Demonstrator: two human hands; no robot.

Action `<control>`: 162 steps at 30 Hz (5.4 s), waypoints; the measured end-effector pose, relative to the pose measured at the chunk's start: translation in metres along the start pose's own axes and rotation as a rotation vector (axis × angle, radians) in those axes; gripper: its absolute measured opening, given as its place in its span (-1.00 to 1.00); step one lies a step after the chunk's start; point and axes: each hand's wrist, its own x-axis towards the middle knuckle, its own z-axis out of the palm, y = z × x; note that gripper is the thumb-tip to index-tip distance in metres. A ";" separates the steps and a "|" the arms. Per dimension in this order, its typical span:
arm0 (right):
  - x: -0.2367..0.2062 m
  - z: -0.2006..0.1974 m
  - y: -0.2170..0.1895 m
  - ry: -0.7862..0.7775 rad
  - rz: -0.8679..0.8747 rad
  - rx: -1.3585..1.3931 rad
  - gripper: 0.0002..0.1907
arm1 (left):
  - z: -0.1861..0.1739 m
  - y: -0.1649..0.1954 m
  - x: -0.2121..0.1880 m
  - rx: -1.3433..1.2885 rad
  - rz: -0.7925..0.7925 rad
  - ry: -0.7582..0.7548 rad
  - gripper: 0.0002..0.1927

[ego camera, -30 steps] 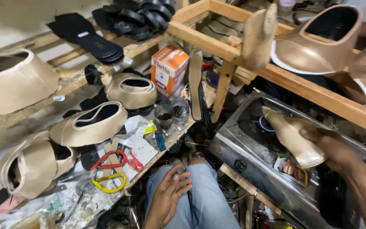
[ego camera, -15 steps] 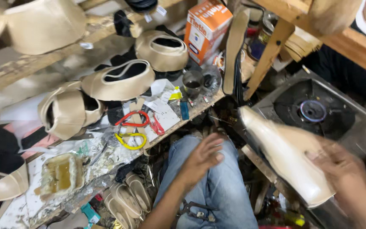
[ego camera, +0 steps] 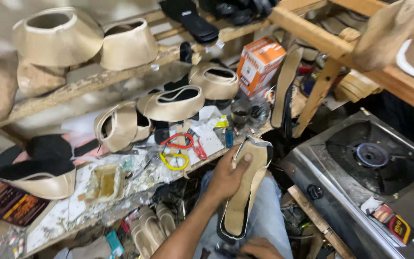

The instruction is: The person uses a hammer and a curved metal tool to repeatedly tap and press the heel area of a beige shoe. They rotate the shoe to work on different sides of the heel and sole, then place the shoe on a shelf with other similar shoes.

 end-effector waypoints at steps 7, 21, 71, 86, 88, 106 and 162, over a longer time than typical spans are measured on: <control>-0.041 -0.051 -0.043 0.634 0.199 0.982 -0.76 | 0.034 -0.023 -0.014 0.017 0.005 -0.023 -0.42; 0.062 -0.177 -0.128 0.217 0.767 -0.584 -0.49 | 0.066 -0.026 -0.067 -0.030 -0.004 -0.216 -0.47; -0.008 -0.107 -0.132 -0.045 0.757 -1.215 -0.43 | 0.103 -0.052 -0.078 0.290 -0.071 -0.365 -0.38; -0.009 -0.100 -0.112 -0.168 0.739 -1.059 -0.66 | 0.043 -0.043 -0.067 -0.181 -0.236 -0.634 -0.41; -0.009 -0.105 -0.114 -0.088 0.659 -1.337 -0.69 | 0.054 -0.048 -0.073 -0.056 -0.003 -0.529 -0.46; 0.005 -0.104 -0.124 -0.229 0.873 -1.039 -0.63 | 0.040 -0.063 -0.056 -0.433 -0.324 -0.725 -0.50; -0.014 -0.120 -0.138 -0.286 1.167 -0.716 -0.72 | 0.107 -0.038 -0.101 0.310 0.132 -0.417 -0.59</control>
